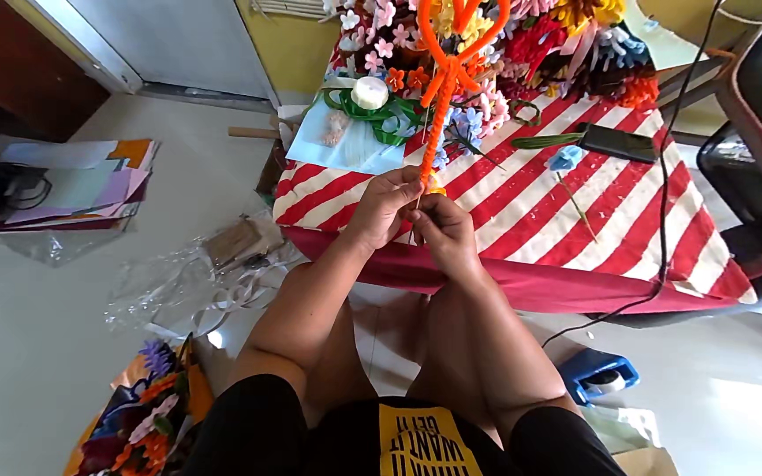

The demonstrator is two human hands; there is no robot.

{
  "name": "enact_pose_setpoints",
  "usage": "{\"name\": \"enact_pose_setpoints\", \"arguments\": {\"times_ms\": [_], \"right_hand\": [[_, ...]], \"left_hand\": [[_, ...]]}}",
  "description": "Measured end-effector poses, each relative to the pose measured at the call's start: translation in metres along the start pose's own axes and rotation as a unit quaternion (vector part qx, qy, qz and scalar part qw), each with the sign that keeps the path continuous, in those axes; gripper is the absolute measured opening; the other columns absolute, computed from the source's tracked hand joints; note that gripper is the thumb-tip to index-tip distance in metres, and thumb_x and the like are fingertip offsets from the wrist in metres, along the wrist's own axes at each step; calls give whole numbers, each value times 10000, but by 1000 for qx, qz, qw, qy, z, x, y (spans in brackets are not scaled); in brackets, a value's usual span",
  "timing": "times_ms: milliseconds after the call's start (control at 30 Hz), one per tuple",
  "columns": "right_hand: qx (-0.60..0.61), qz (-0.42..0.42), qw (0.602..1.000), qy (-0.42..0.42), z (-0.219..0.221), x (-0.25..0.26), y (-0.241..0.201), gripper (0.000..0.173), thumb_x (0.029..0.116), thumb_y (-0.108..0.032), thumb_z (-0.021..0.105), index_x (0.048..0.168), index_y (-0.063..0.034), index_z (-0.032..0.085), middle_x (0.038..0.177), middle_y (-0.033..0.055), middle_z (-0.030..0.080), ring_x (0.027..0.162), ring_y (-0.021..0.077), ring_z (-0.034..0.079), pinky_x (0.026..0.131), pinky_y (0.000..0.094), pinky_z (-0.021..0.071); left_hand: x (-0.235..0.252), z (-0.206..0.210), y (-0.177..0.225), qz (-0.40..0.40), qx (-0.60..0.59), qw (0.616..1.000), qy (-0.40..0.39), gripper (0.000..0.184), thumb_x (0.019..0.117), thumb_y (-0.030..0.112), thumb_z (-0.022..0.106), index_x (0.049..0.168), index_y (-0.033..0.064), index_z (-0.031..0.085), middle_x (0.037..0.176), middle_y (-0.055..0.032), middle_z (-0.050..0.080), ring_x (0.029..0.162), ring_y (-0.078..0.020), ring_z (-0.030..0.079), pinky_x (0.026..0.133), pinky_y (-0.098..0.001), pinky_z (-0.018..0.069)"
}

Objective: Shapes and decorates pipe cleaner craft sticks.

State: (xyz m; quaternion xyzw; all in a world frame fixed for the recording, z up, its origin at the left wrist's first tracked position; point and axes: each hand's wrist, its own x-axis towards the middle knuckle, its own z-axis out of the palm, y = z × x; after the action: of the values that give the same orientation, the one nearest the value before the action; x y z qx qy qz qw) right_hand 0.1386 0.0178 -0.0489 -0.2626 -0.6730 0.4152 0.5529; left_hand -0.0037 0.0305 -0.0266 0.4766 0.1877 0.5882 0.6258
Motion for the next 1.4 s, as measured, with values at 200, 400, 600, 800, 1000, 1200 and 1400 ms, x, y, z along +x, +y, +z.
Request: {"name": "enact_pose_setpoints", "arguments": {"times_ms": [200,400,600,800,1000,1200,1400], "right_hand": [[5,-41,996,85,-12,1,-2,178,946,0,539,1074,-100,612,886,-72,656,661,-14,582,596,183,525],[19,-126,976,175,-39,8,-19,134,1034,-148,571,1155,-188,609,990,-101,652,790,5,609,699,195,533],[56,-114,978,164,-41,-1,-31,169,1000,-94,591,1141,-185,606,1006,-83,688,890,30,662,796,217,565],[97,-37,985,137,-33,-8,-28,177,970,-18,572,1055,-156,642,894,-63,687,778,33,662,715,213,575],[113,48,989,76,0,-14,-22,152,957,-9,588,1039,-130,629,864,-57,682,726,27,647,675,217,573],[99,92,991,16,20,-17,-18,131,939,19,579,998,-91,619,823,-43,681,720,26,646,678,206,562],[82,93,992,-2,27,-17,-15,106,944,20,581,983,-78,598,821,-41,656,717,20,625,684,205,552]], "left_hand": [[0,4,-13,31,28,999,10,209,1005,73,545,954,173,722,986,52,681,873,-36,636,789,-234,551],[-9,23,-29,-115,-24,993,-31,186,1022,72,524,950,115,689,863,46,658,803,-51,624,782,-256,544],[-28,37,-35,-192,-22,980,-49,191,1008,8,521,923,73,679,827,40,681,784,-44,647,779,-234,553],[-36,19,-24,-205,64,972,-99,191,952,1,595,1134,19,648,980,28,698,890,-44,672,866,-258,570],[-29,-17,11,-9,126,991,-48,517,947,400,685,1344,91,566,1112,32,675,981,-73,650,869,-276,558],[-33,-16,34,27,141,989,28,163,959,114,579,1100,125,661,948,37,679,835,-33,643,743,-211,555],[-36,-14,34,56,199,977,45,122,958,8,601,1025,90,662,866,27,671,742,-19,633,688,-183,556]]}}
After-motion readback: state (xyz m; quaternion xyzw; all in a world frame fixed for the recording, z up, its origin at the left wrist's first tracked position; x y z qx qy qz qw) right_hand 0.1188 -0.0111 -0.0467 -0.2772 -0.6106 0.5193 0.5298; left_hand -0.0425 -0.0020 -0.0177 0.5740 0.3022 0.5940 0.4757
